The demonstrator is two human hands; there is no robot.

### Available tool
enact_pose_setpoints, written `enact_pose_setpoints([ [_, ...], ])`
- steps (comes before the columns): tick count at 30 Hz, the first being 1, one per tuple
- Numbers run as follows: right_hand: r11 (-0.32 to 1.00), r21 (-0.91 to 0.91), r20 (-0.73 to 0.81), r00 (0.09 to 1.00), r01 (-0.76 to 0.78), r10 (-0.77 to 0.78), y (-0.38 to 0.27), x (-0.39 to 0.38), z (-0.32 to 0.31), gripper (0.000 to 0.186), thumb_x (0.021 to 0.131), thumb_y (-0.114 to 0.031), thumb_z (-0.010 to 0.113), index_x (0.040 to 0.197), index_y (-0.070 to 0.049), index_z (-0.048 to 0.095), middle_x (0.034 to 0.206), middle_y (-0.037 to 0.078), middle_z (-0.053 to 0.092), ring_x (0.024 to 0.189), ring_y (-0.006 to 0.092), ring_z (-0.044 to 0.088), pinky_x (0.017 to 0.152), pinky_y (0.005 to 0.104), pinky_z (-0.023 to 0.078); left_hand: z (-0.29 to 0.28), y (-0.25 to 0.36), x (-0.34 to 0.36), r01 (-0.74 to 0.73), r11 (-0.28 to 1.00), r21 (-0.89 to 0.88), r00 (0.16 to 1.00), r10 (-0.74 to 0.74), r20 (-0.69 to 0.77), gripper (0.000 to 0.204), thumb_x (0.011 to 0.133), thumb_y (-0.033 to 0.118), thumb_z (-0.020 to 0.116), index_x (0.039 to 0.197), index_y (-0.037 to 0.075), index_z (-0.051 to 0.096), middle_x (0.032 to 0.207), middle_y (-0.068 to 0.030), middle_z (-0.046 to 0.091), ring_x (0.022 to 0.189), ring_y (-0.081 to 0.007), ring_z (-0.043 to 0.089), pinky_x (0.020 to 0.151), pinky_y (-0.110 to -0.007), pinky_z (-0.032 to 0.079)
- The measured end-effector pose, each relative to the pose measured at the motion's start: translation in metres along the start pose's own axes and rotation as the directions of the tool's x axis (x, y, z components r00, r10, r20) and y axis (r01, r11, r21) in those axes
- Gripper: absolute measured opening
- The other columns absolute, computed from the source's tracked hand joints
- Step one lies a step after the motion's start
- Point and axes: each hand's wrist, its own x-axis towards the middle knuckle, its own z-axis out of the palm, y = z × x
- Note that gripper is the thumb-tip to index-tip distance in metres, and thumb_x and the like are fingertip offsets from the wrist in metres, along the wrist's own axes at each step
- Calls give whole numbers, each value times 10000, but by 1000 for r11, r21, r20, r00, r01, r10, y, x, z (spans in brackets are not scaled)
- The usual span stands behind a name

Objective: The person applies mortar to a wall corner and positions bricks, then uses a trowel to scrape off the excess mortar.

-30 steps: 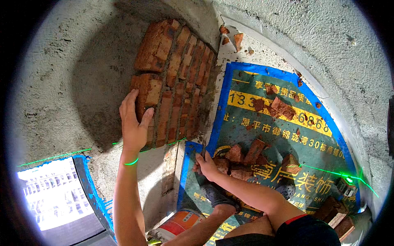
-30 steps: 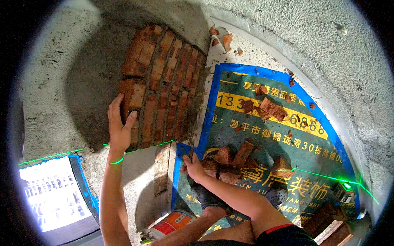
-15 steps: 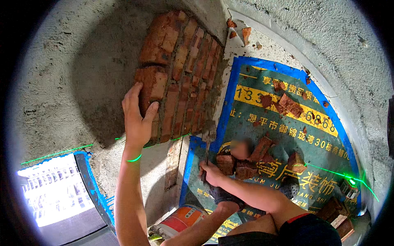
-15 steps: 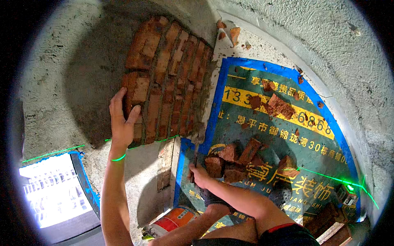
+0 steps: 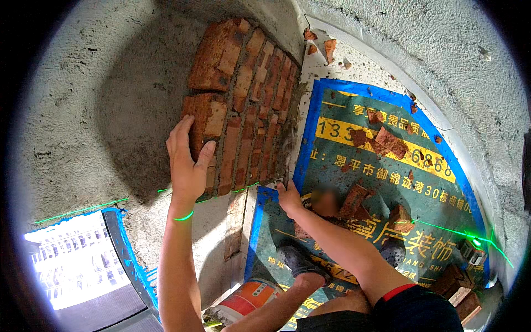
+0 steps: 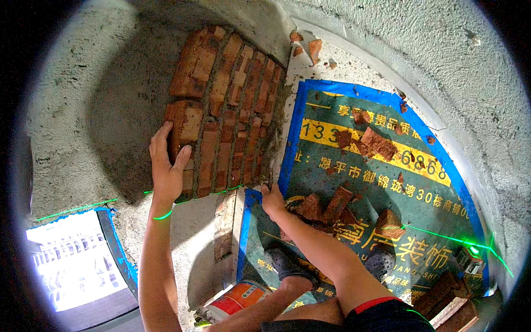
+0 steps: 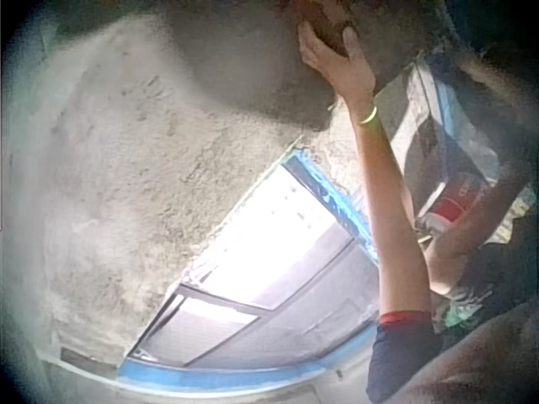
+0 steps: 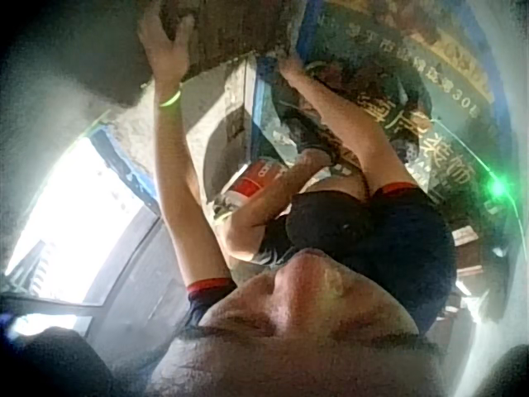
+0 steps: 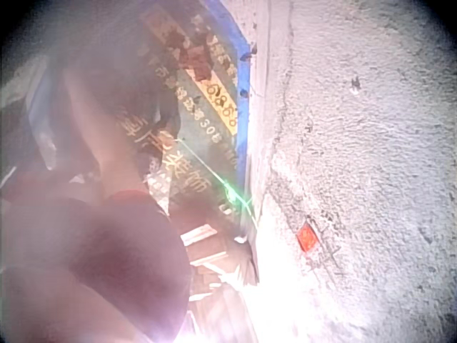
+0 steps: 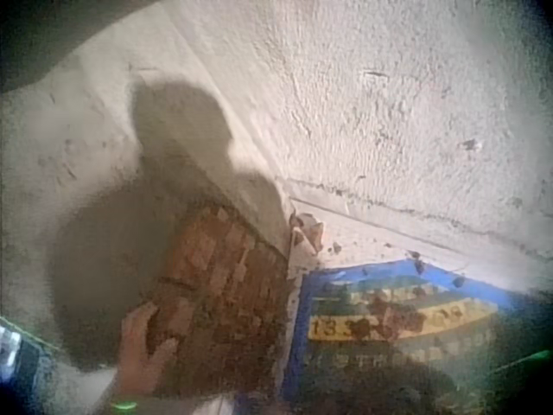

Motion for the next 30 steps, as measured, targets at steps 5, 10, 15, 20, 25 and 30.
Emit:
enact_pose_setpoints([
  [5,957,-166,-109,961,236,-256,4,-14,6,616,1021,-321,499,1440,80,290,1228,336,522,1125,493,534,908,525,458,-4,1,-2,19,1000,5,1000,-19,-13,598,935,282,644,1422,21,416,1425,-190,432,1331,-366,383,1132,-438,286],
  [10,916,-253,-181,915,311,-360,-11,-36,17,484,1016,-299,503,1303,80,415,1106,339,597,976,512,598,774,546,475,-3,4,-2,30,999,20,1000,-29,-10,582,942,282,631,1422,30,418,1416,-189,434,1329,-358,390,1136,-428,280],
  [15,935,-148,11,946,322,-324,-10,-56,20,357,1013,-311,529,1115,19,437,922,251,589,794,403,599,665,507,447,2,7,2,22,1000,-4,1000,-22,-11,585,937,273,637,1424,34,417,1414,-185,432,1330,-352,390,1136,-430,281],
  [20,953,31,122,946,300,-302,4,-93,13,335,1014,-350,530,1053,-34,426,805,148,511,691,299,530,622,471,411,-2,2,-1,17,1000,6,1000,-17,-18,582,934,253,637,1426,34,416,1412,-183,434,1324,-350,392,1131,-432,286],
  [25,928,73,-151,923,366,-353,-12,-73,-27,441,1027,-461,438,982,-24,476,663,93,504,591,240,513,565,430,421,-7,7,-2,29,999,-34,999,-30,-19,574,926,241,637,1417,34,425,1411,-181,438,1312,-343,397,1124,-428,293],
  [30,948,-235,-178,949,216,-261,-64,-47,-89,518,1038,-442,379,1226,22,511,1087,328,617,1028,482,598,877,533,449,0,-2,-5,7,999,-53,999,-9,-31,596,876,168,677,1402,34,429,1420,-189,440,1304,-377,392,1111,-445,314],
])
